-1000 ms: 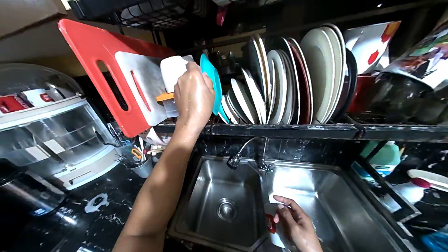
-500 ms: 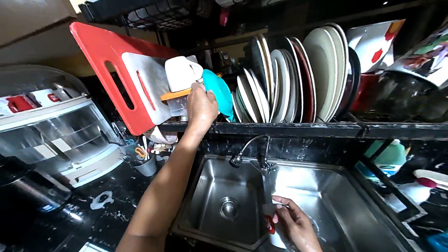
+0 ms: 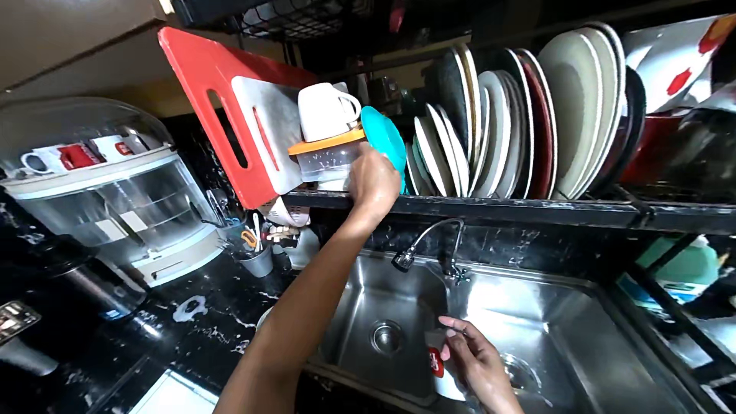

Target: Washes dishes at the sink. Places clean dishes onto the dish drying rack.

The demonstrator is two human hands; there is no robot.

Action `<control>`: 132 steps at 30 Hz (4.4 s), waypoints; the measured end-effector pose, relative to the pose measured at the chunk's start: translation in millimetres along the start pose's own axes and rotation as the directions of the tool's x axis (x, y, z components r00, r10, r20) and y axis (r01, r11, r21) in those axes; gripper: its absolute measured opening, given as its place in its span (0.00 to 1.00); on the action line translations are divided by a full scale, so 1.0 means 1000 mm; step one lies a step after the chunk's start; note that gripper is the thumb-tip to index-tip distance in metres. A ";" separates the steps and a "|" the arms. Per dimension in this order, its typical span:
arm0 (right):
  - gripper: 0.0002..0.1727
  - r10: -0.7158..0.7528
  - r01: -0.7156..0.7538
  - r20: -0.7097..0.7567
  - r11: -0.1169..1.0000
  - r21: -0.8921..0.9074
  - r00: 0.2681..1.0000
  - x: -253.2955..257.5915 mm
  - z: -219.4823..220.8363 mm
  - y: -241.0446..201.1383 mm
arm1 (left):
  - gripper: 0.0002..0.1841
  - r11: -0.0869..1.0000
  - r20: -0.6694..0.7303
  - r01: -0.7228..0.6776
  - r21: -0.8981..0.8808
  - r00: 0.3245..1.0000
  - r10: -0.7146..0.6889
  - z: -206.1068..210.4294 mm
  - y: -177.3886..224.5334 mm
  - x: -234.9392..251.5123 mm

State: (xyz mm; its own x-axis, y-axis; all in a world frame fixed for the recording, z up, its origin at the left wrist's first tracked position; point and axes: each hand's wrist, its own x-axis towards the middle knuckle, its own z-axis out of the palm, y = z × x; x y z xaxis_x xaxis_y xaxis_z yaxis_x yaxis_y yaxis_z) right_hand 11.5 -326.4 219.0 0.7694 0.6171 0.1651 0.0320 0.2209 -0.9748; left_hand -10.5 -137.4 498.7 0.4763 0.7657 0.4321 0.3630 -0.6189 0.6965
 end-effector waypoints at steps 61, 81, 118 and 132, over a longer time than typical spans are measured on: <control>0.30 -0.375 0.193 0.304 0.849 0.491 0.876 0.007 0.006 -0.074 | 0.22 0.707 0.489 -0.365 -0.606 0.529 0.693 -0.071 -0.082 -0.104; 0.20 -0.089 0.172 -0.221 0.904 0.392 0.971 -0.032 -0.005 -0.074 | 0.19 0.447 -0.008 -0.787 0.425 0.491 0.871 -0.064 -0.036 0.064; 0.10 -0.296 0.299 0.096 0.954 -0.012 0.950 -0.018 0.029 -0.055 | 0.45 0.383 0.941 -0.924 0.023 0.149 0.304 -0.005 -0.010 -0.076; 0.23 -0.127 0.157 -0.178 0.974 0.165 0.976 -0.009 0.033 -0.047 | 0.30 0.607 0.535 -0.793 -0.044 0.494 0.685 -0.067 0.033 -0.007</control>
State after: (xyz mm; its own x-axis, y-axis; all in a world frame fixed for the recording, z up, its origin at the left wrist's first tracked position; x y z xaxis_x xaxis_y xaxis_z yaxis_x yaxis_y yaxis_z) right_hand -18.0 -317.9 267.8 0.8601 0.4400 0.2579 0.0461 0.4365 -0.8985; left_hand -55.4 -151.4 556.9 0.9127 -0.1391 0.3842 -0.1930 -0.9755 0.1055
